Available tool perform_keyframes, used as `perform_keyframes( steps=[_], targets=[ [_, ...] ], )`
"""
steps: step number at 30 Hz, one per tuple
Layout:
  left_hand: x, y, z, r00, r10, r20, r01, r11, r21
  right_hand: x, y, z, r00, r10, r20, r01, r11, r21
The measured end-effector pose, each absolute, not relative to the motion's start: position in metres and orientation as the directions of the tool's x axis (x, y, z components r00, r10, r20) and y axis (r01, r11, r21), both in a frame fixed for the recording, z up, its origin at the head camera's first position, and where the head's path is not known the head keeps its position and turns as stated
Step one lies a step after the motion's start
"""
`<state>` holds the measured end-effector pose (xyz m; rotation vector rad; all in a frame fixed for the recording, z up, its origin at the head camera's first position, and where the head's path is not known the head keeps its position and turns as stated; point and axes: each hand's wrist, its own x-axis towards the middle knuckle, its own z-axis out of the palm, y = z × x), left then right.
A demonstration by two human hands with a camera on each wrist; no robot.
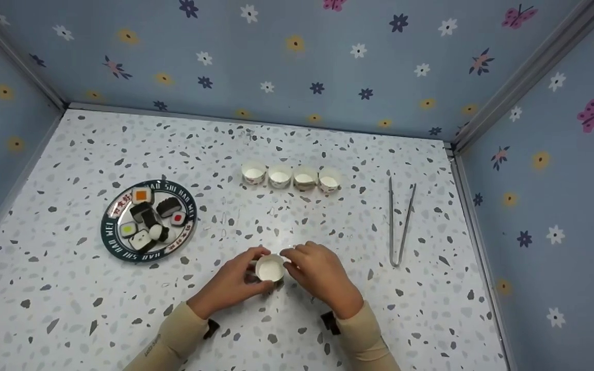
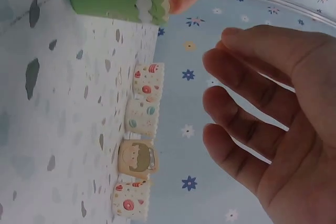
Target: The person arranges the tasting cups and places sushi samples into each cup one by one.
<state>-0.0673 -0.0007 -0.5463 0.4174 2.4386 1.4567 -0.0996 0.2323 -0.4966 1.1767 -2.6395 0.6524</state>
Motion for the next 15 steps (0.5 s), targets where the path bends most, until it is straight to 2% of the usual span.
perform_keyframes(
  steps=[6, 15],
  targets=[
    [-0.067, 0.000, -0.546, -0.925, 0.374, -0.062, 0.125, 0.455, 0.882, -0.089, 0.223, -0.501, -0.658, -0.737, 0.155, -0.733, 0.578, -0.360],
    [-0.066, 0.000, -0.546, -0.925, 0.368, -0.089, 0.099, 0.462, 0.882, -0.081, 0.214, -0.518, -0.641, -0.753, 0.150, -0.758, 0.588, -0.282]
  ],
)
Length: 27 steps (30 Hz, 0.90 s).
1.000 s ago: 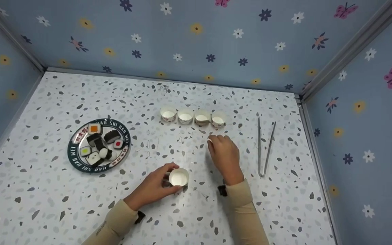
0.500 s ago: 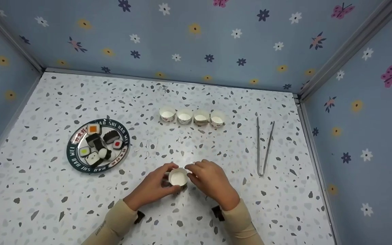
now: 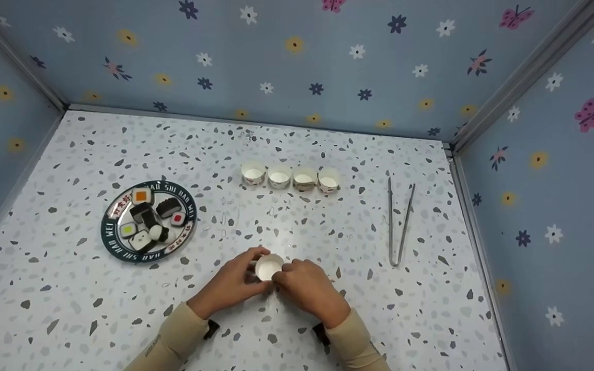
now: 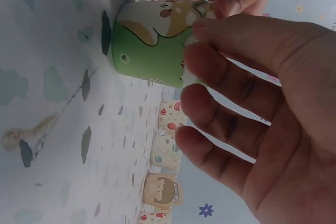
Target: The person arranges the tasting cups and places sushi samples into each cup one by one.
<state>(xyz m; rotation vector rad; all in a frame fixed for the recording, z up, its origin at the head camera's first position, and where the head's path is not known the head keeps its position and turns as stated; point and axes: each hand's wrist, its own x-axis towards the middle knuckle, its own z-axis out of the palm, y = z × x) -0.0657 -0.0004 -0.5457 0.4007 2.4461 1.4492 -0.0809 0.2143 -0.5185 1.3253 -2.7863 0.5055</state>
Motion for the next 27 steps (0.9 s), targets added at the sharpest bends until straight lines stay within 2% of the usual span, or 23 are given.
perform_keyframes(
  steps=[9, 16, 21, 27],
  targets=[
    [-0.0661, -0.0001, -0.5487, -0.928, 0.362, -0.084, 0.103, 0.467, 0.879, -0.0788, 0.2113, -0.5227, -0.635, -0.754, 0.167, -0.769, 0.597, -0.229],
    [-0.0662, 0.0005, -0.5490, -0.931, 0.361, -0.057, 0.127, 0.465, 0.876, -0.0801, 0.2119, -0.5266, -0.606, -0.752, 0.259, -0.795, 0.582, -0.170],
    [-0.0655, -0.0001, -0.5490, -0.930, 0.364, -0.052, 0.136, 0.473, 0.871, -0.0800, 0.2143, -0.5279, -0.597, -0.739, 0.312, -0.801, 0.572, -0.178],
    [-0.0659, 0.0000, -0.5501, -0.932, 0.362, -0.037, 0.144, 0.460, 0.876, -0.0792, 0.2157, -0.5277, -0.620, -0.715, 0.321, -0.783, 0.591, -0.196]
  ],
)
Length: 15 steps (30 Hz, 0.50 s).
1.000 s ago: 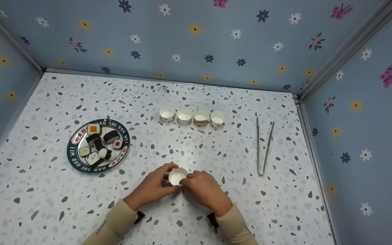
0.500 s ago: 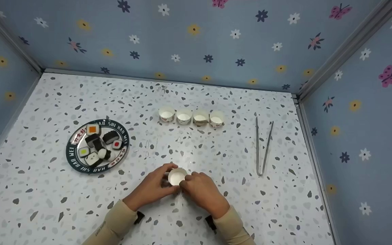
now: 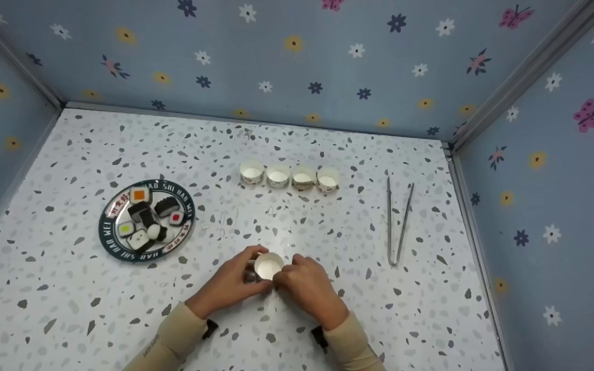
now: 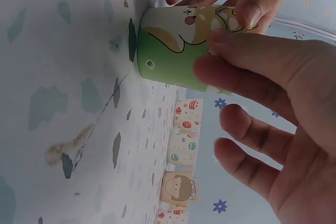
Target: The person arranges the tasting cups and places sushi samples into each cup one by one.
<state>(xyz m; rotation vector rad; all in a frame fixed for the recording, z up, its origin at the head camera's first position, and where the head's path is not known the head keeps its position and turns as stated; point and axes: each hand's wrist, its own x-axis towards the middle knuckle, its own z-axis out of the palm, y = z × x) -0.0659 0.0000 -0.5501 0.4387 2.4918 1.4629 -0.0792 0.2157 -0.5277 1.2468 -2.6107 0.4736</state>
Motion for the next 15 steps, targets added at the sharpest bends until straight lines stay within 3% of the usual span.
perform_keyframes(
  steps=[15],
  targets=[
    [-0.0657, -0.0006, -0.5509, -0.928, 0.370, -0.039, 0.146, 0.461, 0.875, -0.0776, 0.2166, -0.5264, -0.663, -0.689, 0.291, -0.748, 0.616, -0.247]
  ],
)
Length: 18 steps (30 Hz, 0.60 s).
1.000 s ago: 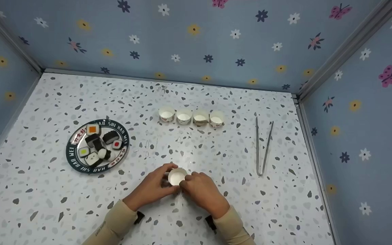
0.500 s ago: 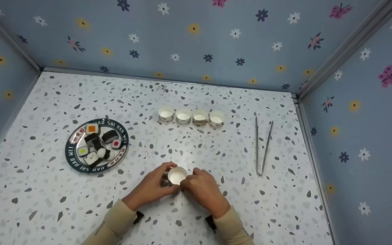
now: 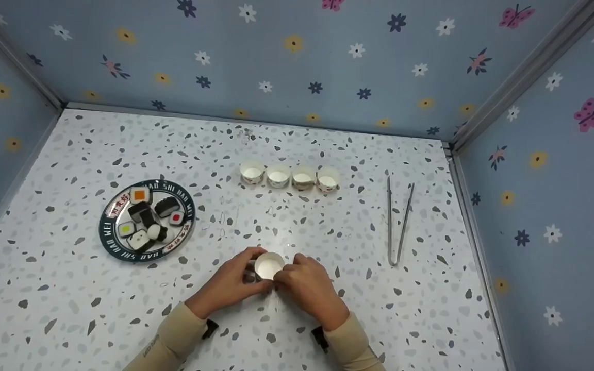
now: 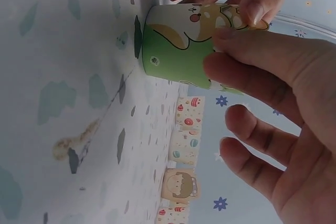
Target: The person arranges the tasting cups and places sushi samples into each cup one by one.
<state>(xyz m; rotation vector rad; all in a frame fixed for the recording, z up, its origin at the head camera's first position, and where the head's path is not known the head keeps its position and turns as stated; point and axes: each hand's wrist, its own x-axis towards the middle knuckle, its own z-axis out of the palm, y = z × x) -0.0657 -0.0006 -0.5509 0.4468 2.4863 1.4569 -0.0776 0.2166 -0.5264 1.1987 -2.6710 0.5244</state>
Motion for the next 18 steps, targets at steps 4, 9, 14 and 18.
perform_keyframes(
  steps=[4, 9, 14, 18],
  targets=[
    [-0.066, -0.001, -0.550, -0.928, 0.369, -0.047, 0.138, 0.459, 0.878, -0.078, 0.218, -0.519, -0.657, -0.709, 0.259, -0.754, 0.600, -0.268],
    [-0.067, -0.002, -0.550, -0.929, 0.363, -0.067, 0.115, 0.457, 0.882, -0.081, 0.223, -0.503, -0.633, -0.713, 0.301, -0.772, 0.556, -0.306],
    [-0.068, -0.001, -0.551, -0.926, 0.368, -0.082, 0.098, 0.445, 0.890, -0.090, 0.225, -0.488, -0.606, -0.695, 0.387, -0.795, 0.512, -0.324],
    [-0.068, -0.001, -0.550, -0.927, 0.364, -0.086, 0.098, 0.457, 0.884, -0.108, 0.223, -0.485, -0.598, -0.666, 0.445, -0.801, 0.524, -0.290]
  ],
)
